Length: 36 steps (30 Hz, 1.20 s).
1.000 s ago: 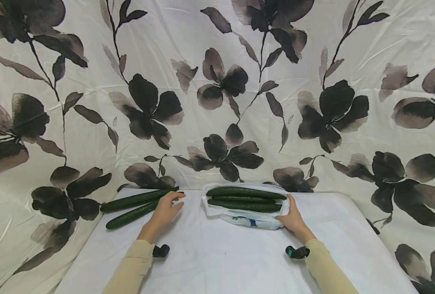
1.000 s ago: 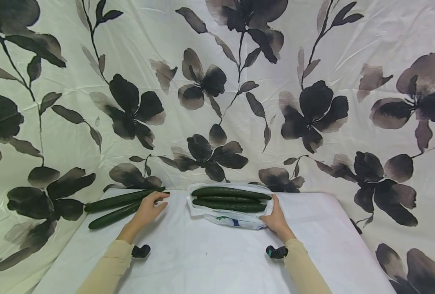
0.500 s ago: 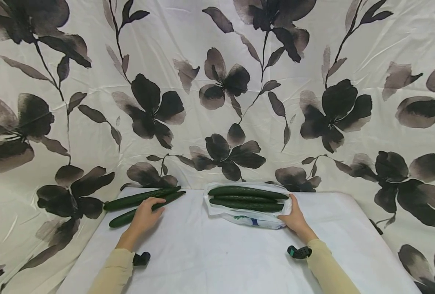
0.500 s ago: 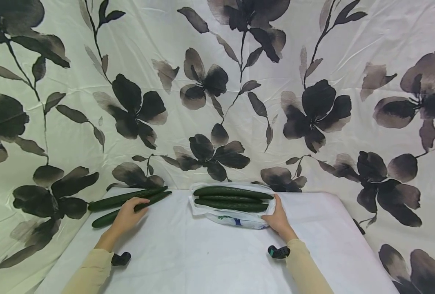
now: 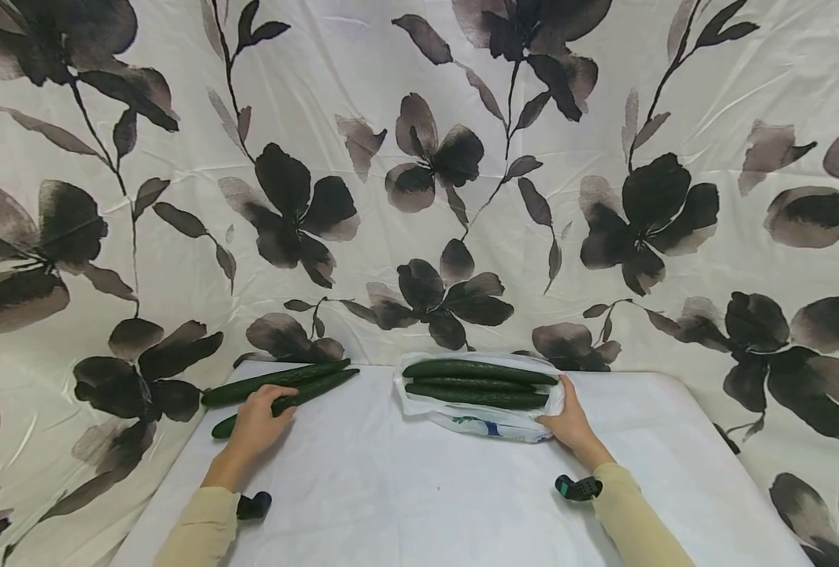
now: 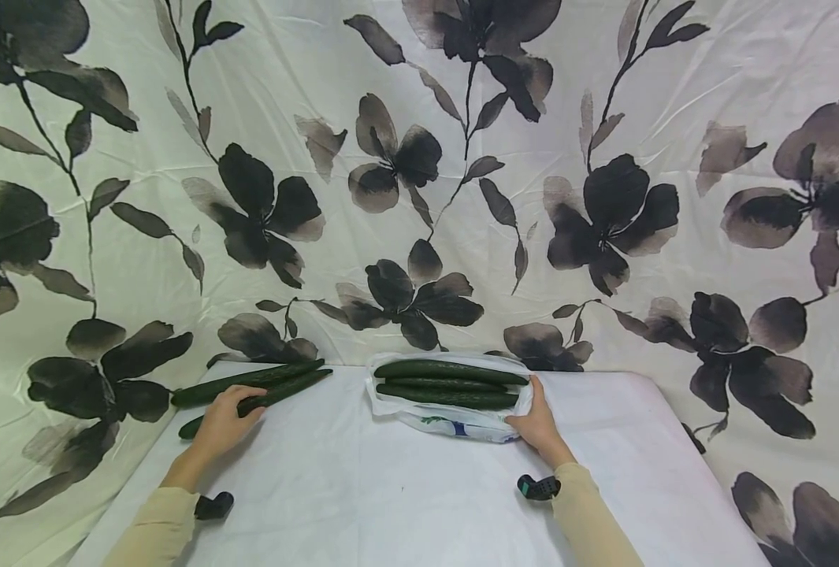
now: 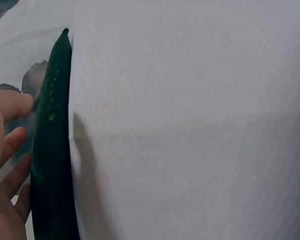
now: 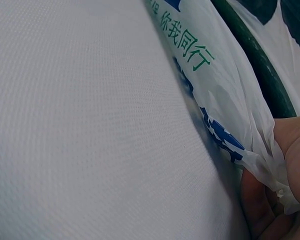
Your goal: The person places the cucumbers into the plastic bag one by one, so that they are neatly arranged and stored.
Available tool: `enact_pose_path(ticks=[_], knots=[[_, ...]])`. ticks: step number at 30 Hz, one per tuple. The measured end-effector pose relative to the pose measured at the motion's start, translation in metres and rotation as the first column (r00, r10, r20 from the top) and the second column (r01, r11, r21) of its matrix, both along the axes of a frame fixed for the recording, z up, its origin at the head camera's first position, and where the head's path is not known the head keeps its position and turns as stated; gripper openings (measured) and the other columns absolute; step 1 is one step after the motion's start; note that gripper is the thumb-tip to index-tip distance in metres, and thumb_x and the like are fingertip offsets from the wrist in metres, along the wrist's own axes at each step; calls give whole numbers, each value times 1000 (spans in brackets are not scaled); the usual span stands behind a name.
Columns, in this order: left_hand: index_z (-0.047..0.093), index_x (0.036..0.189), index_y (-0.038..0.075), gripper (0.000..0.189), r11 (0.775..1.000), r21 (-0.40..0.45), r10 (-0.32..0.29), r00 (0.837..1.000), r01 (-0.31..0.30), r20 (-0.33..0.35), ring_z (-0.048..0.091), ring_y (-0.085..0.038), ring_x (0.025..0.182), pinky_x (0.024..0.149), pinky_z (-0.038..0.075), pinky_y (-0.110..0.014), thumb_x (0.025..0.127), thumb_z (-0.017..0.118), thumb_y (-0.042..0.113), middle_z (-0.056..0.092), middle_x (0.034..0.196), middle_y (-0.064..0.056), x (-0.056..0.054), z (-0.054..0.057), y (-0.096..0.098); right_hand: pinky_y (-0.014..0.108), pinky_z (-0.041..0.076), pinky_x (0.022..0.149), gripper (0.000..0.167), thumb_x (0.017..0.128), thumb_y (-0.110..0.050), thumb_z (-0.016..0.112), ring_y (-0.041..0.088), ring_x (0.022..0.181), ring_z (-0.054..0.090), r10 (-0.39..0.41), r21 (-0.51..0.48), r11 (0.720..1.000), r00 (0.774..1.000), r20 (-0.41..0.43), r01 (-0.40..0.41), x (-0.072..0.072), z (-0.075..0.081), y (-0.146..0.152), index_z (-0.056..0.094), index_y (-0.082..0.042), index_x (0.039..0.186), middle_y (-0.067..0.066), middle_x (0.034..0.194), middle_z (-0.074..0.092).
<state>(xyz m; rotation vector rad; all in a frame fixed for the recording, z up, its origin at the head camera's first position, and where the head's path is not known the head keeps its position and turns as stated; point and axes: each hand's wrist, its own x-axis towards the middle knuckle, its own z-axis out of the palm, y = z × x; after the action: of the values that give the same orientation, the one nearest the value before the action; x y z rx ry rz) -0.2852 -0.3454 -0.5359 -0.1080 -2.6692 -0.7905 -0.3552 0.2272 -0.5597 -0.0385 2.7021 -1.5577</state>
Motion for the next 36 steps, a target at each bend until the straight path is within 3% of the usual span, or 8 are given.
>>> enact_pose_path(ticks=[6,12,22,29,36], knots=[[65,123,7,36,1000,-21,20,999,-19,38,43,-49,121,93,26,-72,88,72,14,53,128,-23,-2,-3,-11,59,15,112,105,76,1,74,50,138,19,-13,7,1000,1000,0,13,1,0,0,3,-8,154,30,153,18],[65,123,6,37,997,-44,58,997,-55,60,45,-49,120,91,28,-70,87,72,15,53,128,-26,-4,-5,-17,59,14,112,105,76,0,73,50,139,17,-19,8,1000,1000,13,19,2,0,1,3,-8,154,29,154,17],[63,126,8,43,992,-109,72,993,-61,97,47,-49,118,90,29,-69,87,73,19,53,128,-26,-11,-9,-22,60,16,111,104,77,-2,73,51,138,19,-34,21,999,999,9,33,4,-1,0,4,-9,154,30,153,18],[56,133,10,53,970,-242,48,988,-10,149,53,-51,108,82,37,-70,85,75,22,55,125,-28,-12,-8,-23,60,17,111,104,77,-3,73,51,137,20,-37,36,999,999,11,37,2,2,-2,4,-9,154,30,153,19],[55,136,11,56,966,-253,-2,977,57,212,51,-50,113,85,41,-66,86,76,27,55,130,-25,-19,0,-29,60,16,111,104,76,-2,74,51,138,19,-41,29,999,999,2,41,0,2,-2,5,-8,154,30,153,19]])
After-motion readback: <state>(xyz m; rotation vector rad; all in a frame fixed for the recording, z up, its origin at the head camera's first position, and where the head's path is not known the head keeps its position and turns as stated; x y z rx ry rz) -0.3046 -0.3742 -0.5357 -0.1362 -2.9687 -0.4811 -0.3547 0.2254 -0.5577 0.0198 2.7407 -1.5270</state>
